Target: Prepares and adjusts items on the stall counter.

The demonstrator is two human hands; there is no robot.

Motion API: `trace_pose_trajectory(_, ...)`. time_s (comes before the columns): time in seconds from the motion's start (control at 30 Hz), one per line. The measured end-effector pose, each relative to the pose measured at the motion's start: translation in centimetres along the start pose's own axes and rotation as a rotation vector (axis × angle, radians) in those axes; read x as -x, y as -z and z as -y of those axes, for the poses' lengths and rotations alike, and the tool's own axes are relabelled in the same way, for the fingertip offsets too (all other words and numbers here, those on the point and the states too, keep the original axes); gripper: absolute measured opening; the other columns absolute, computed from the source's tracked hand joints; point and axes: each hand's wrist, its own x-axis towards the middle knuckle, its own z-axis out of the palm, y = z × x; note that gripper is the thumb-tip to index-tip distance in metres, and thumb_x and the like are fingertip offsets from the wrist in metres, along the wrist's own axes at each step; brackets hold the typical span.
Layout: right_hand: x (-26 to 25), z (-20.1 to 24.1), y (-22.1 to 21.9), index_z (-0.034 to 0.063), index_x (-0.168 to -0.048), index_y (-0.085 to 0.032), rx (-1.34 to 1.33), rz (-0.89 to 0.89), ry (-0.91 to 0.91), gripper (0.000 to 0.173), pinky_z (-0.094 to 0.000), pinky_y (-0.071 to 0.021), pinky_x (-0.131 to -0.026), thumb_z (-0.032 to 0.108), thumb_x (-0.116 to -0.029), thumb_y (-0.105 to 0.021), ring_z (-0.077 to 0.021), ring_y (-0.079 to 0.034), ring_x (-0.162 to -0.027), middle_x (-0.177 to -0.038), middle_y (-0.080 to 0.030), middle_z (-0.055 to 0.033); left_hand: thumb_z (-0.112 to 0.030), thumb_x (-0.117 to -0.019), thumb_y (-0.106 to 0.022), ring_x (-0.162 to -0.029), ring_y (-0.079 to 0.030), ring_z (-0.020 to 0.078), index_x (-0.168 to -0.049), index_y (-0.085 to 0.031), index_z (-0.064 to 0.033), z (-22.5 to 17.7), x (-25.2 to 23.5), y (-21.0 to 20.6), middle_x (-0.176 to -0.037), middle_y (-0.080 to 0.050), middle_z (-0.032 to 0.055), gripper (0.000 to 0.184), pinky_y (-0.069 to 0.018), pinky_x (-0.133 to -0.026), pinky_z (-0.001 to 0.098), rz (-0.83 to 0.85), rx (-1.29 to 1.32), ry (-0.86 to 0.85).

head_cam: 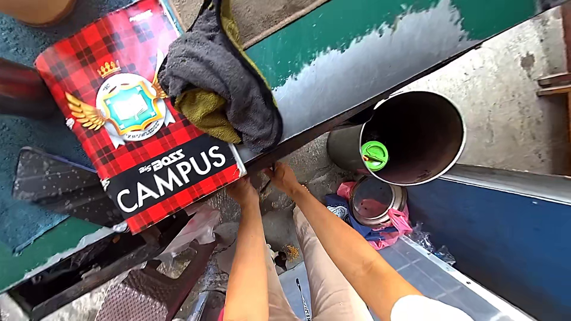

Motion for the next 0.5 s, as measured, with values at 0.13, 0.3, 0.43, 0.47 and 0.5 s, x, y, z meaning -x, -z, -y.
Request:
trace_pose_trajectory(0.13, 5.3, -2.9, 1.8, 0.0009, -0.120, -0.068, 0.133, 0.103, -0.060, 0.041, -0.0611, -0.0500, -0.096, 0.038, -0.1026, -0.059, -0.0391, -0.068, -0.107, -0.109, -0.071, -0.0220, -0.005, -0.1073, -0.044, -0.095, -0.067, 0.0174, -0.137, -0.045, 0.0073, -0.2, -0.2, 1.4, -0.113, -0.064, 0.0155, 0.032, -0.0587, -0.085, 0.0347, 0.208, -0.168, 0.046)
trace_pose_trajectory(0.3, 16.3, -9.0, 3.0, -0.0051, -0.115, -0.068, -0.105, -0.044, -0.243, 0.033, -0.0591, -0.0495, -0.097, 0.024, -0.0995, -0.062, -0.0386, -0.067, -0.106, -0.108, -0.070, -0.0251, -0.003, -0.1065, -0.046, -0.093, -0.069, 0.0155, -0.132, -0.045, 0.0023, -1.5, -0.2, 0.7, -0.108, -0.064, 0.0103, 0.026, -0.0601, -0.084, 0.0301, 0.223, -0.103, 0.153)
trace_pose_trajectory(0.43, 23.6, -6.8, 7.9, -0.0065, -0.115, -0.066, -0.541, -0.292, -0.624, 0.019, -0.0340, -0.0519, -0.093, 0.004, -0.1021, -0.056, -0.0164, -0.066, -0.097, -0.105, -0.070, -0.0158, -0.005, -0.1078, -0.045, -0.096, -0.068, 0.0185, -0.134, -0.043, 0.0031, -2.1, -0.4, 0.2, -0.112, -0.060, 0.0131, 0.027, -0.0595, -0.087, 0.0320, 0.179, -0.082, 0.167)
trace_pose_trajectory(0.47, 24.6, -5.3, 10.0, -0.0069, -0.118, -0.063, -0.680, -0.362, -0.749, 0.020, -0.0302, -0.0505, -0.092, 0.001, -0.1049, -0.051, -0.0136, -0.063, -0.095, -0.107, -0.068, -0.0148, -0.006, -0.1084, -0.045, -0.096, -0.069, 0.0185, -0.134, -0.044, 0.0026, -2.3, -0.4, 0.1, -0.112, -0.061, 0.0131, 0.027, -0.0597, -0.086, 0.0318, 0.180, -0.101, 0.167)
trace_pose_trajectory(0.5, 25.9, -4.6, 11.9, -0.0066, -0.119, -0.061, -0.794, -0.417, -0.786, 0.020, -0.0265, -0.0491, -0.089, -0.001, -0.1059, -0.047, -0.0111, -0.061, -0.092, -0.104, -0.066, -0.0128, -0.008, -0.1091, -0.044, -0.096, -0.069, 0.0186, -0.134, -0.044, 0.0022, -2.4, -0.4, 0.2, -0.111, -0.062, 0.0132, 0.026, -0.0599, -0.086, 0.0319, 0.189, -0.125, 0.168)
